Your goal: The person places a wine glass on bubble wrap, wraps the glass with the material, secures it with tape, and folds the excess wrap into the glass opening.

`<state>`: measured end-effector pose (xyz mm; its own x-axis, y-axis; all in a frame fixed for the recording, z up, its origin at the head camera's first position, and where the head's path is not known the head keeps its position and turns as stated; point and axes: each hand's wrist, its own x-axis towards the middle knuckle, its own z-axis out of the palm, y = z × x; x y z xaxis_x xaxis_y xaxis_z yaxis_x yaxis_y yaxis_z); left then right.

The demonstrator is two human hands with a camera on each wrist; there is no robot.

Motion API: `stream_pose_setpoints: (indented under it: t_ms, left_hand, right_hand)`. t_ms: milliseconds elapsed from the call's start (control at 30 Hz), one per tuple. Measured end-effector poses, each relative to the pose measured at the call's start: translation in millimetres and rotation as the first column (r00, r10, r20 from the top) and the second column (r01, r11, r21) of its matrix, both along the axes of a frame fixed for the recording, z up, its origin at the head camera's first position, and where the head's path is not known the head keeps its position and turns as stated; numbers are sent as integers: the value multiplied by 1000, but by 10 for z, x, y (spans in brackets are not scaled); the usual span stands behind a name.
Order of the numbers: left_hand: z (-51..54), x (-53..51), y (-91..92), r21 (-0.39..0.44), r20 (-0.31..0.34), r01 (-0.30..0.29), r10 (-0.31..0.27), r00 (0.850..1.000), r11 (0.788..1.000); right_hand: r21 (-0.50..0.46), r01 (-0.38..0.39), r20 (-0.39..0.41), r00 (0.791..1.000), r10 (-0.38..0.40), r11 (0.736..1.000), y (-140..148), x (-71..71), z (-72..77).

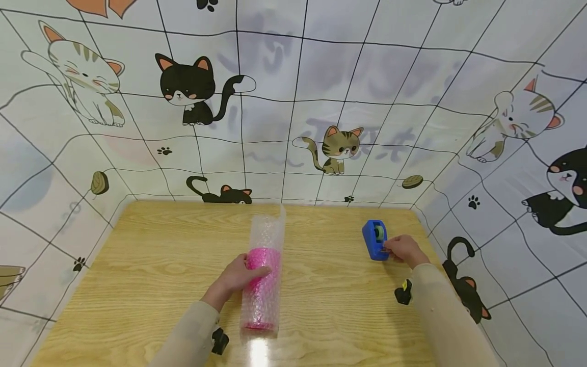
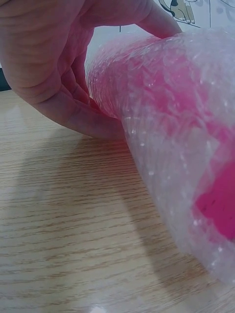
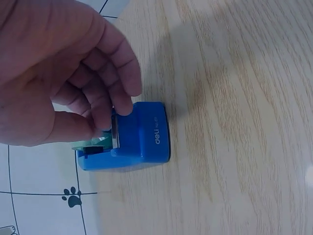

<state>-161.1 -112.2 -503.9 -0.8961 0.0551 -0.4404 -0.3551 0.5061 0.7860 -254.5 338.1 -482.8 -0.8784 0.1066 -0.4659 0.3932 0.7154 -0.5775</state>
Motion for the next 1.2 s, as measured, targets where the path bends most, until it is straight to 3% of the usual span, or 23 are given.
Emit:
stream_pose_setpoints:
  t_ms: [133,400,633,900,1200]
  left_hand:
    - [-11,-2,-2,0,0,1,-1,1000,1000]
    - [-9,1,-4,1,-6,1,-1,1000,1000]
    - [-8,1,-10,-3,-10,3,-3,1000,1000]
    - [-30,-10,-8,12,-22,-4,5,1000,1000]
    - [-32,-7,0,9,-22,-3,3,1000,1000]
  right_hand:
    - [-77,15,34,999,-12,997,-20,8,0]
    - [-122,-11,119,993,25,992,-31,65,99]
    - [-177,-21,183,982,54,984,26,46,92]
    - [-184,31,186,982,4,982,61,33,42]
    - [-180,73,150,988,-46,981,129,-21,-122]
